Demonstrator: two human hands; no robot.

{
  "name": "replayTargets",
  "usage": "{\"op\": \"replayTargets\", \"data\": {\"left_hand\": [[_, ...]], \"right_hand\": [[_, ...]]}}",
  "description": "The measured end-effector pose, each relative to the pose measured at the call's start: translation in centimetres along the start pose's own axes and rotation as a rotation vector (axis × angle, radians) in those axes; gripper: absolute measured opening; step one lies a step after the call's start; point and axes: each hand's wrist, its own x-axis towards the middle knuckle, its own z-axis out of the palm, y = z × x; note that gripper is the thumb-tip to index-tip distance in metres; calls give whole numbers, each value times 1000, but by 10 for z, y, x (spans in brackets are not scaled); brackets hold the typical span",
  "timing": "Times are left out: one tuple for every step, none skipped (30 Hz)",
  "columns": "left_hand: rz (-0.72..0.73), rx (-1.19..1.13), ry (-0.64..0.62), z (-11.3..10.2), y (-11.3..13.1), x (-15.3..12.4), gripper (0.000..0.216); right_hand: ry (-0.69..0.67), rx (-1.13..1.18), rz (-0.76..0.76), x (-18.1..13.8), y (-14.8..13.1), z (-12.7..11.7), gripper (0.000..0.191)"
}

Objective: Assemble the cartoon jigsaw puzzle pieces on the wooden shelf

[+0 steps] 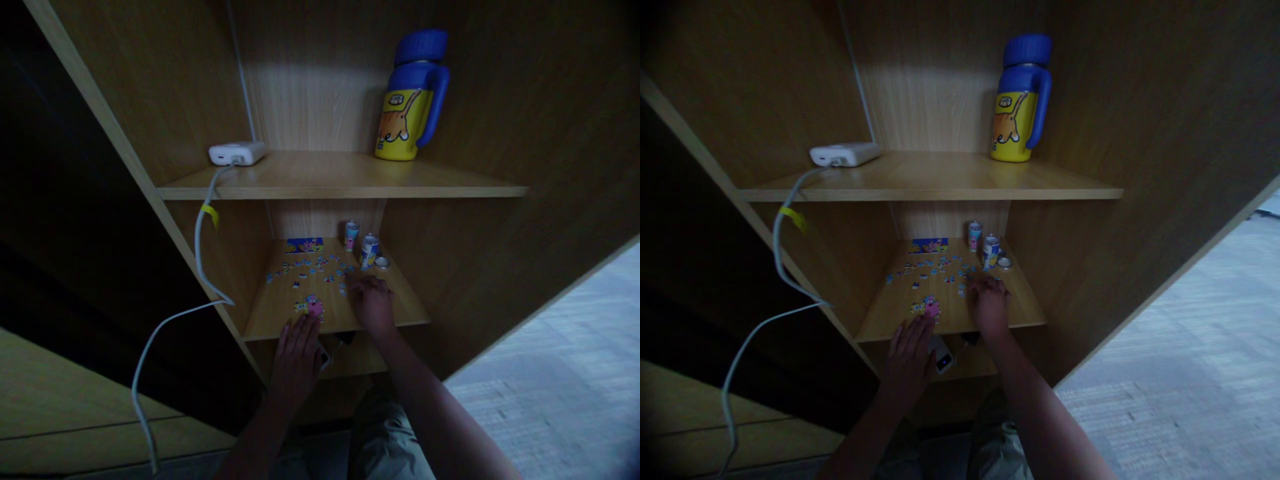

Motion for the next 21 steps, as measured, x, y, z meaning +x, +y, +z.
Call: {"op": "replayTargets", "data": {"left_hand": [[2, 5, -2, 0, 0, 0, 82], [5, 9, -4, -1, 0, 0, 83], [6, 13, -4, -1, 0, 0, 84], [5, 15, -2, -1, 0, 0, 85], [4, 16, 0, 0, 0, 0, 85], [3, 16, 2, 0, 0, -1, 85], [1, 13, 0, 0, 0, -1, 84], [-2, 10, -5, 0, 0, -1, 83], [-6, 8, -12, 0, 0, -1, 82], [-10, 5, -20, -1, 0, -1, 81], [-13, 1, -25, -1, 0, -1, 81], [-14, -1, -27, -1, 0, -1, 81], [-10, -2, -24, -2, 1, -1, 81], [-6, -1, -18, -2, 1, 0, 82], [-1, 1, -11, -2, 1, 0, 82], [2, 4, -3, -2, 1, 0, 83], [1, 6, 6, -2, 1, 1, 83], [1, 7, 11, -2, 2, 1, 84], [-1, 7, 16, -2, 2, 1, 85], [-3, 7, 19, -2, 3, 1, 87], [-7, 6, 21, -1, 3, 1, 88]], "right_hand": [[10, -10, 18, 0, 0, 0, 32], [21, -23, 40, 0, 1, 1, 32], [31, -38, 62, 0, 1, 2, 32], [39, -51, 79, 0, 1, 3, 32], [43, -62, 89, 0, 0, 3, 32], [45, -70, 95, 0, 0, 4, 32], [46, -77, 99, 0, -1, 5, 33], [48, -83, 102, 0, -1, 6, 34], [50, -87, 105, 0, -2, 6, 35], [54, -92, 108, 0, -2, 7, 35], [60, -97, 111, 0, -2, 7, 36], [65, -102, 115, 0, -3, 8, 37], [71, -108, 119, -1, -3, 8, 38], [76, -113, 121, -1, -4, 8, 39], [79, -118, 122, -1, -5, 8, 39], [81, -122, 122, -1, -6, 9, 39], [83, -124, 119, -1, -6, 9, 40], [84, -125, 117, -1, -7, 9, 40], [84, -125, 113, -1, -8, 9, 40], [83, -123, 109, -1, -8, 9, 40], [81, -121, 104, -1, -8, 9, 40]]}}
